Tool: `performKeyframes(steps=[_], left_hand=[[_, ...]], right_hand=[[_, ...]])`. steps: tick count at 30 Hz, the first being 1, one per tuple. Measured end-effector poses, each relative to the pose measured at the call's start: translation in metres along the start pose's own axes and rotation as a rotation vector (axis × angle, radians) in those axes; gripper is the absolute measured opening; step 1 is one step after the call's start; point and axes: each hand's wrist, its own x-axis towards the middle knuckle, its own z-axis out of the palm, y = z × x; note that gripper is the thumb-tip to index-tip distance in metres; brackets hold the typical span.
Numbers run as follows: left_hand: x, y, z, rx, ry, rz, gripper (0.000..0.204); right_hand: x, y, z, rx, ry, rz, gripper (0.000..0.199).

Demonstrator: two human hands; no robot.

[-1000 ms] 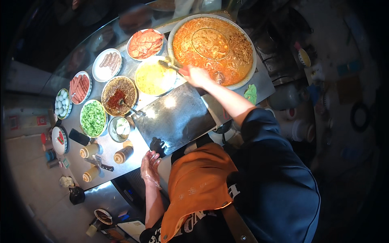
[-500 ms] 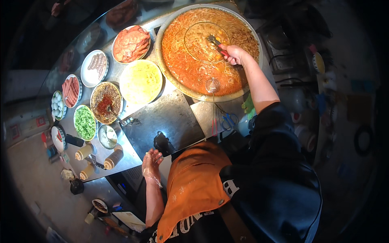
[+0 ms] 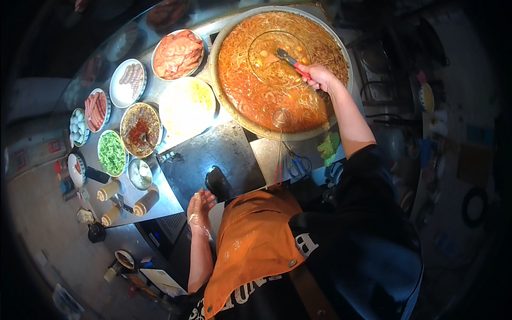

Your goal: The person prepares a wrap by placing a flatbread on the counter, adding cooked noodles and sauce, then folding and rolling it into a cylindrical shape. The person repeats the process with a second wrap, using tongs to transfer noodles and a squeeze bottle to add sauce.

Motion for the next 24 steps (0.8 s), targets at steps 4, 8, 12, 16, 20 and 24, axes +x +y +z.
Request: performKeyframes(steps=[4, 8, 12, 16, 20, 24], left_hand=[[0.000, 0.003, 0.006, 0.000, -0.032, 0.014, 0.037], [0.001, 0.003, 0.000, 0.022, -0.089, 0.028, 0.035], [0.006, 0.000, -0.014, 0.062, -0.124, 0.010, 0.033], [0.010, 0.000, -0.038, 0.071, -0.182, 0.020, 0.037], [0.009, 0.005, -0.073, 0.061, -0.280, 0.022, 0.038], [0.008, 0.014, -0.119, 0.096, -0.311, 0.042, 0.038]], right_hand=[[-0.019, 0.012, 0.013, -0.196, 0.189, -0.079, 0.038], [-0.048, 0.034, 0.020, -0.084, 0.303, -0.110, 0.029], [-0.079, 0.042, 0.027, -0.451, 0.470, -0.104, 0.041], [-0.121, 0.043, 0.072, -0.936, 0.794, -0.164, 0.052], [-0.137, 0.049, 0.187, -0.925, 0.866, -0.439, 0.047], [-0.095, 0.055, 0.335, -0.779, 0.745, -0.558, 0.047]])
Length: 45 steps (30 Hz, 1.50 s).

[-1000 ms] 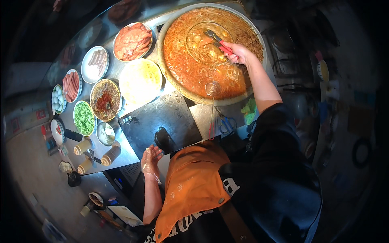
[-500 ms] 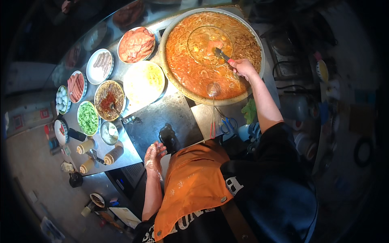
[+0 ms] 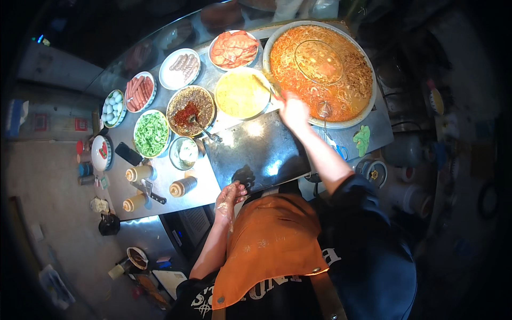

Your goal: The person prepares a wrap by placing a flatbread on the counter, adding cooked noodles and sauce, then folding and rolling it into a cylindrical shape. The person repeats the process with a second wrap, using tongs to transfer noodles and a squeeze bottle to add sauce.

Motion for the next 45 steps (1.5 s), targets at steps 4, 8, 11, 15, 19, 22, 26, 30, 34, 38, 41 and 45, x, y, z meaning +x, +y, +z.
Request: performKeyframes(steps=[4, 8, 11, 15, 19, 22, 26, 30, 34, 38, 41, 45], left_hand=[[-0.014, 0.001, -0.042, 0.055, 0.026, -0.017, 0.040], [-0.032, 0.000, -0.072, 0.119, -0.043, 0.020, 0.041], [-0.030, -0.002, -0.064, 0.166, -0.039, -0.037, 0.042], [-0.009, -0.007, -0.006, 0.223, -0.237, -0.034, 0.043], [0.008, -0.019, 0.062, 0.315, -0.650, 0.074, 0.039], [0.016, -0.043, 0.130, 0.387, -0.733, 0.043, 0.030], [-0.027, -0.091, 0.199, 0.349, -0.916, -0.106, 0.032], [-0.112, -0.178, 0.235, 0.631, -0.843, 0.051, 0.041], [-0.201, -0.264, 0.252, 0.728, -0.941, -0.020, 0.039], [-0.270, -0.327, 0.260, 0.859, -0.973, -0.016, 0.035], [-0.298, -0.343, 0.254, 0.901, -0.976, -0.011, 0.038], [-0.312, -0.361, 0.246, 1.003, -0.884, 0.046, 0.028]], right_hand=[[-0.024, -0.054, 0.068, 0.016, -0.085, 0.053, 0.062], [-0.055, -0.062, 0.055, -0.046, 0.034, -0.012, 0.065], [-0.108, -0.034, 0.019, 0.144, 0.143, -0.190, 0.029], [-0.228, 0.021, -0.033, 0.297, 0.154, -0.307, 0.007], [-0.398, 0.108, -0.084, 0.382, 0.065, -0.018, 0.011], [-0.542, 0.184, -0.108, 0.336, 0.233, 0.266, 0.016], [-0.732, 0.252, -0.134, 0.407, 0.481, 0.758, 0.012], [-0.868, 0.304, -0.153, 0.325, 0.765, 1.005, 0.010], [-0.915, 0.357, -0.167, 0.227, 0.673, 0.941, 0.008], [-0.898, 0.397, -0.186, 0.174, 0.486, 0.709, 0.007], [-0.882, 0.428, -0.201, 0.084, 0.498, 0.517, 0.008], [-0.873, 0.458, -0.203, 0.042, 0.370, 0.298, 0.005]])
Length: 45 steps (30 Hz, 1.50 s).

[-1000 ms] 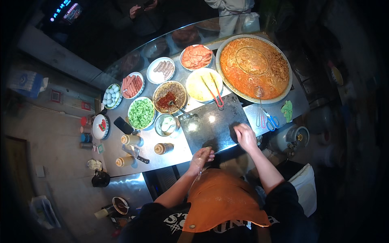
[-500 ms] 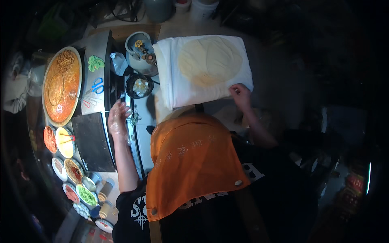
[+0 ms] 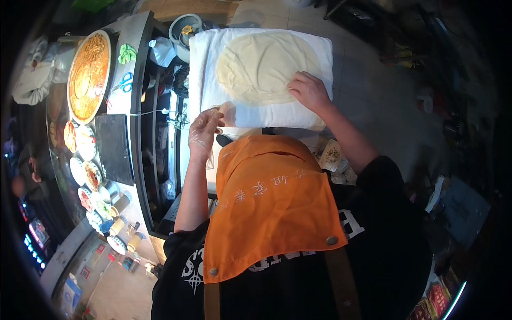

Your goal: The person prepares a wrap by placing a flatbread on the counter, adding cooked noodles and sauce, then folding and rolling it into a cylindrical shape. The person repeats the process with a second wrap, using tongs to transfer noodles and a squeeze bottle to add sauce.

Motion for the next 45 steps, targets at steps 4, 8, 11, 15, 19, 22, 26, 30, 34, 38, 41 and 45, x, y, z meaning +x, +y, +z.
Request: performKeyframes(steps=[4, 8, 11, 15, 19, 22, 26, 30, 34, 38, 41, 45], left_hand=[[0.016, -0.007, 0.028, 0.148, -0.016, 0.042, 0.027], [0.048, -0.003, 0.075, 0.575, -0.043, 0.381, 0.030], [0.074, 0.001, 0.108, 0.830, -0.103, 0.563, 0.040], [0.092, 0.000, 0.128, 1.079, -0.153, 0.621, 0.051], [0.092, -0.001, 0.117, 1.083, -0.164, 0.589, 0.051], [0.094, 0.002, 0.108, 1.094, -0.209, 0.556, 0.051], [0.095, 0.006, 0.106, 1.155, -0.249, 0.553, 0.051], [0.095, 0.008, 0.110, 1.110, -0.248, 0.502, 0.047], [0.096, 0.008, 0.113, 1.131, -0.242, 0.531, 0.045], [0.096, 0.007, 0.115, 1.160, -0.216, 0.557, 0.045], [0.094, 0.009, 0.118, 1.172, -0.206, 0.560, 0.044], [0.093, 0.010, 0.128, 1.220, -0.196, 0.558, 0.041]], right_hand=[[0.007, 0.005, 0.017, -0.060, -0.089, -0.082, 0.007], [0.015, 0.001, 0.018, -0.031, -0.110, -0.088, 0.007], [0.020, 0.002, 0.009, 0.028, -0.119, -0.081, 0.006], [0.025, 0.006, 0.007, 0.093, -0.080, -0.165, 0.007], [0.031, 0.013, 0.015, 0.014, -0.250, -0.128, 0.008], [0.034, 0.022, 0.012, 0.130, -0.292, -0.040, 0.009], [0.042, 0.033, -0.005, 0.228, -0.380, 0.086, 0.007], [0.056, 0.040, -0.019, 0.238, -0.364, 0.098, 0.010], [0.057, 0.038, -0.015, 0.147, -0.420, -0.102, 0.009], [0.051, 0.035, -0.006, 0.043, -0.472, -0.082, 0.007], [0.054, 0.040, -0.007, 0.151, -0.395, 0.014, 0.007], [0.072, 0.056, -0.015, 0.303, -0.396, 0.146, 0.008]])
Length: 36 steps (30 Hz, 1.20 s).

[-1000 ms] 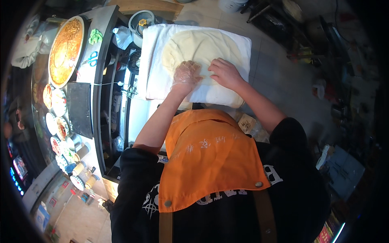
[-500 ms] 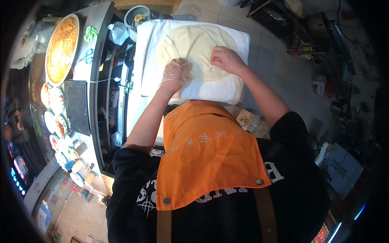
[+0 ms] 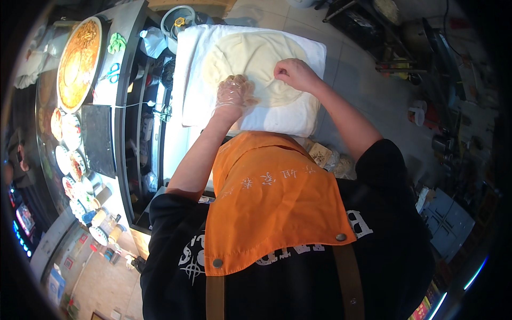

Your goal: The person prepares a wrap by placing a flatbread on the counter, adding cooked noodles and sauce, then folding and rolling it into a cylindrical shape. The person repeats the process with a second wrap, using tongs to transfer noodles and a squeeze bottle to add sauce.

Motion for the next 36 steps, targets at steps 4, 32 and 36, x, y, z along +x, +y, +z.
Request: performKeyframes(steps=[4, 32, 36], left_hand=[[0.005, 0.000, 0.009, 0.012, 0.050, -0.018, 0.038], [0.085, -0.076, -0.237, -0.402, -0.094, -0.066, 0.044], [0.063, -0.094, -0.253, -1.060, 0.001, 0.083, 0.035]], right_hand=[[0.023, 0.004, -0.013, 0.131, -0.078, 0.032, 0.011], [0.115, -0.176, -0.256, 0.023, -0.234, -0.082, 0.020], [0.117, -0.187, -0.266, 0.130, -0.226, -0.052, 0.016]])
